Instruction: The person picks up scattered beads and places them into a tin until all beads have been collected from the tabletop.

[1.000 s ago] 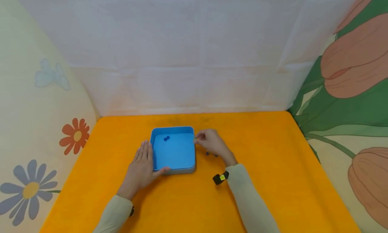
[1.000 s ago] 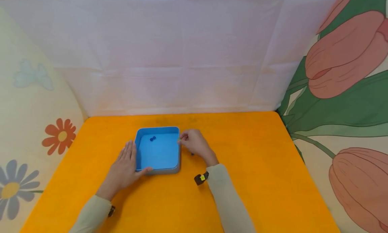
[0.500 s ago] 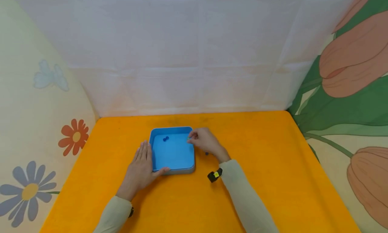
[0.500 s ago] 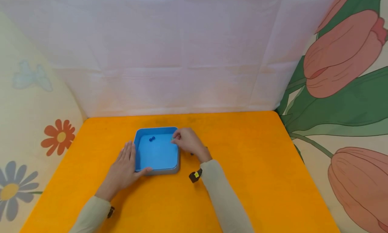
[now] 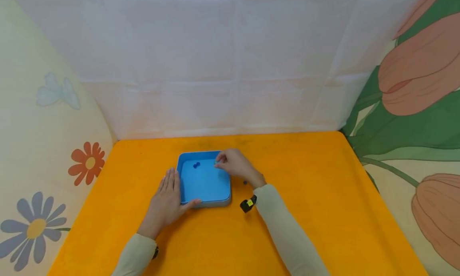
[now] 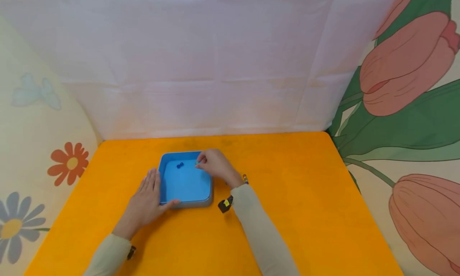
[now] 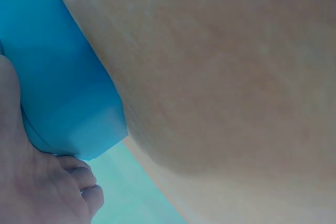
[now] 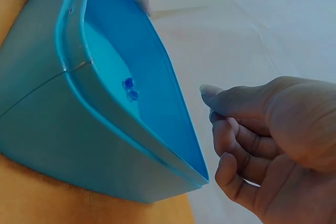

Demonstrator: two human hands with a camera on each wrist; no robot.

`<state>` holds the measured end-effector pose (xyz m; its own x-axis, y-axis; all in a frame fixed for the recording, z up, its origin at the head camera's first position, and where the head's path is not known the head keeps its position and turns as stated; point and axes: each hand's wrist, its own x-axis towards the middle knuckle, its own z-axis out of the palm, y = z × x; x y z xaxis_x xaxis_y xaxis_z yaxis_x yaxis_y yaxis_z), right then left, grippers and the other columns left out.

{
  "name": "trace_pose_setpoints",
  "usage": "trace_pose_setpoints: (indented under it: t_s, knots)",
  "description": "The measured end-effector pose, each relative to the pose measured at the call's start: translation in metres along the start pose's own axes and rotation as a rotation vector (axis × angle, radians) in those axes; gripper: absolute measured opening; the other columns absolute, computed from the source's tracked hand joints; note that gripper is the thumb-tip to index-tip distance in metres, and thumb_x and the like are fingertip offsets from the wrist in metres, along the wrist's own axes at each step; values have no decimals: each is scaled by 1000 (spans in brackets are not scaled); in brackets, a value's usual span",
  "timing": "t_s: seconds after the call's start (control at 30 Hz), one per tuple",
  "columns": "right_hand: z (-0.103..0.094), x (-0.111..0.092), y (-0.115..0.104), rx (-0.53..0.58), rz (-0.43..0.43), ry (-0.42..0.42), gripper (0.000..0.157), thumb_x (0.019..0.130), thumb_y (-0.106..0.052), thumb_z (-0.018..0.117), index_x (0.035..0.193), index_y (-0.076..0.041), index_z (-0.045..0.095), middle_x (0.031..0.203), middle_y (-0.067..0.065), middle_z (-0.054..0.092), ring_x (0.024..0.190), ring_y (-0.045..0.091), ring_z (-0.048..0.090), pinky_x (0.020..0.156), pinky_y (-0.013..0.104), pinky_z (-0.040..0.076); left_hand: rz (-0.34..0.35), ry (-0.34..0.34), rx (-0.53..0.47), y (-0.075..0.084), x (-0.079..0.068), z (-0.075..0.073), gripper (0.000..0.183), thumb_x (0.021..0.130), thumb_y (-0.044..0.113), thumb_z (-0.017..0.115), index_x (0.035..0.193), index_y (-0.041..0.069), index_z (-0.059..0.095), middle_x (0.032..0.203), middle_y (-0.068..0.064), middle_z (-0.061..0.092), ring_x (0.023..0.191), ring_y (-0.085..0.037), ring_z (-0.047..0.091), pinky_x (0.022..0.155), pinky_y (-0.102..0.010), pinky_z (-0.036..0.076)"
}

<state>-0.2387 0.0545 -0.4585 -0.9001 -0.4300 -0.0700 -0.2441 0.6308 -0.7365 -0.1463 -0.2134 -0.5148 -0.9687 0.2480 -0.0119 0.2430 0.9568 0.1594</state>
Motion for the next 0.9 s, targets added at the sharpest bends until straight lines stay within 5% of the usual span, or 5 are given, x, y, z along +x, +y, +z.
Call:
trace_pose_setpoints:
  t_s: [0.9]
  knots:
    - [14, 31, -14, -31, -49, -46, 18, 102, -24, 72, 111, -9, 77, 98, 2, 75, 79, 14, 63, 69, 21, 54, 3, 15, 5, -1, 1, 4, 130, 88, 86, 52, 162, -14, 14, 171, -35, 17, 160, -52, 21, 129, -62, 25]
